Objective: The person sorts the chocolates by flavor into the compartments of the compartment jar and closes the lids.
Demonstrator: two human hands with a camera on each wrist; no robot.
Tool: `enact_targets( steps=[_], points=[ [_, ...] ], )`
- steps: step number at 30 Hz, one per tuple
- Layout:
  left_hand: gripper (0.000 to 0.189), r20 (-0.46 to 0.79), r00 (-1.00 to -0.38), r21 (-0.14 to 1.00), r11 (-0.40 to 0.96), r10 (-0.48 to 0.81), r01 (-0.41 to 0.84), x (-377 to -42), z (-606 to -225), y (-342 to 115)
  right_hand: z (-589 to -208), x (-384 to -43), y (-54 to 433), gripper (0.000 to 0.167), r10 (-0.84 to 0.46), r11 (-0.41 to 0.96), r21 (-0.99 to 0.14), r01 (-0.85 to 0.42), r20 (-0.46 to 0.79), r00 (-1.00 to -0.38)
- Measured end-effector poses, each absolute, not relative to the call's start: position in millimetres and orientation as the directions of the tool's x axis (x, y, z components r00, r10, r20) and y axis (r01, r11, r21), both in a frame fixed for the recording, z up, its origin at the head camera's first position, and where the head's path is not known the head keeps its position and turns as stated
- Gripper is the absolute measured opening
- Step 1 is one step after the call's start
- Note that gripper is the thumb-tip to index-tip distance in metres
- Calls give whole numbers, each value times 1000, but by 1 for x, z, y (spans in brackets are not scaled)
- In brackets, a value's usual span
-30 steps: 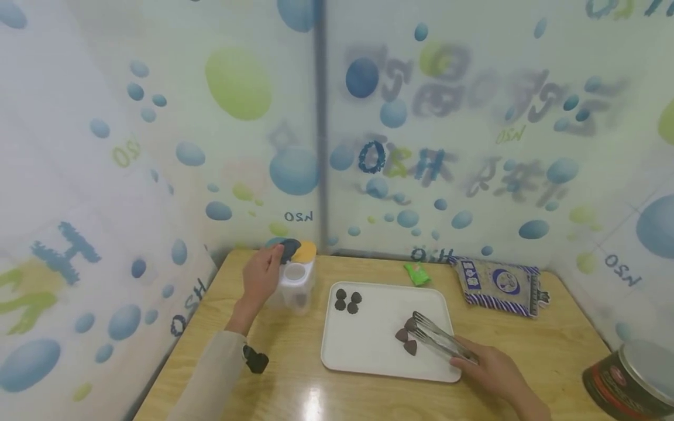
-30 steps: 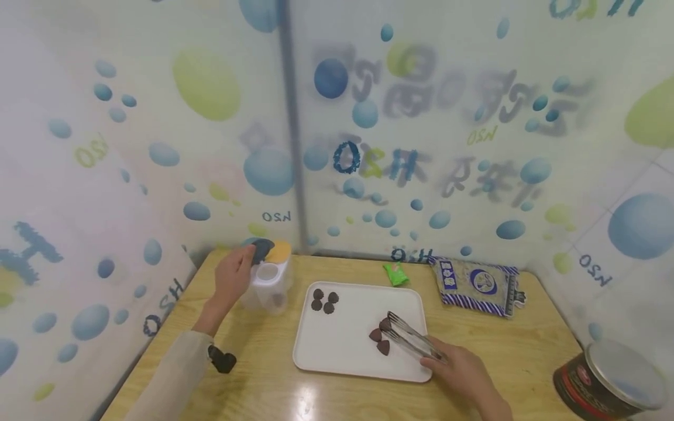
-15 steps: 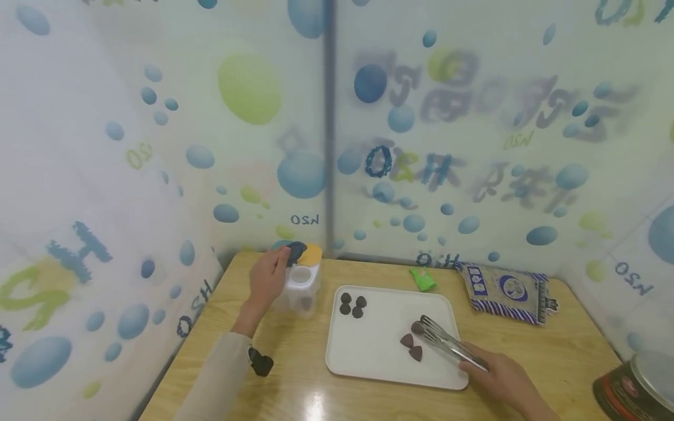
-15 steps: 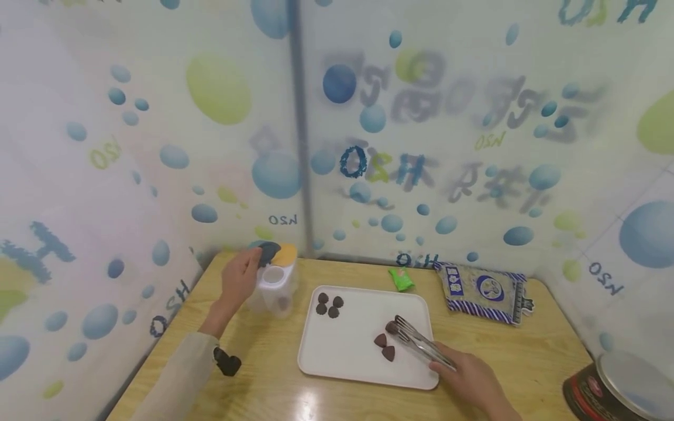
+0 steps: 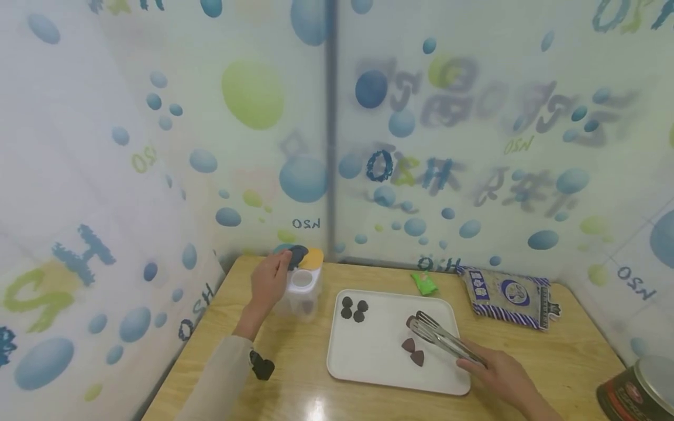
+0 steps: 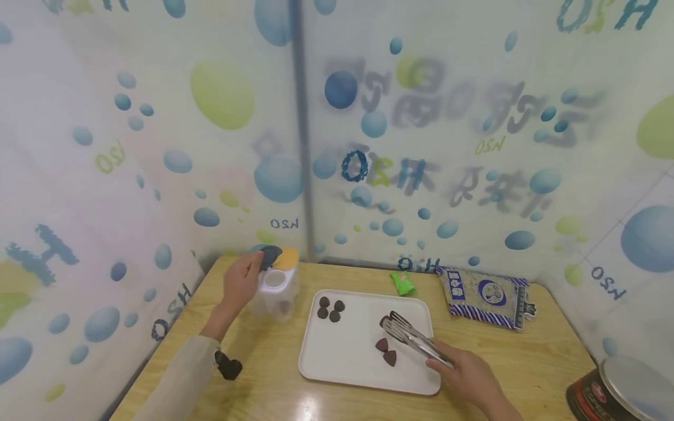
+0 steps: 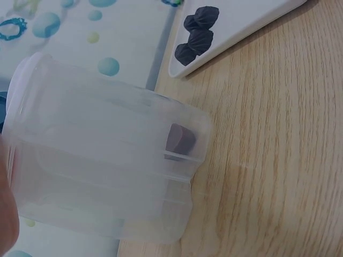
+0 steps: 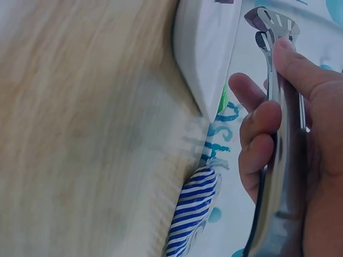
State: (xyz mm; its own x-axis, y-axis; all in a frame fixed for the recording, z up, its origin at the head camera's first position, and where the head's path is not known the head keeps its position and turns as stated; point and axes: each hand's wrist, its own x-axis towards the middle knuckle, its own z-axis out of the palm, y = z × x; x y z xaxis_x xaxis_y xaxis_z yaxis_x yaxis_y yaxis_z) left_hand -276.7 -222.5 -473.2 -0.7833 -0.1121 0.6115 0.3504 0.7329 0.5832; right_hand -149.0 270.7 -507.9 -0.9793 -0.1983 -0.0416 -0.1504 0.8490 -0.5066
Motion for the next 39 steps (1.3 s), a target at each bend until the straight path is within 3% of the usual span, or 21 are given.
enact_targets(
  steps=[9, 21, 31, 39],
  points=[
    [52, 602, -790, 598, 722, -118, 348, -275, -472, -222, -495, -165, 242, 56, -252, 839, -487, -242, 47, -967],
    [53, 604, -789, 589, 729, -112, 348, -277, -474, -223, -467, -200, 158, 57, -408, 748, -516, -417, 137, -903],
    [44, 610, -786, 578, 737, -102, 352, -275, -474, -223, -447, -224, 90, 56, -457, 700, -525, -485, 193, -868],
    [43, 620, -778, 569, 742, -106, 353, -276, -475, -225, -443, -234, 69, 57, -515, 662, -516, -543, 212, -830]
  ],
)
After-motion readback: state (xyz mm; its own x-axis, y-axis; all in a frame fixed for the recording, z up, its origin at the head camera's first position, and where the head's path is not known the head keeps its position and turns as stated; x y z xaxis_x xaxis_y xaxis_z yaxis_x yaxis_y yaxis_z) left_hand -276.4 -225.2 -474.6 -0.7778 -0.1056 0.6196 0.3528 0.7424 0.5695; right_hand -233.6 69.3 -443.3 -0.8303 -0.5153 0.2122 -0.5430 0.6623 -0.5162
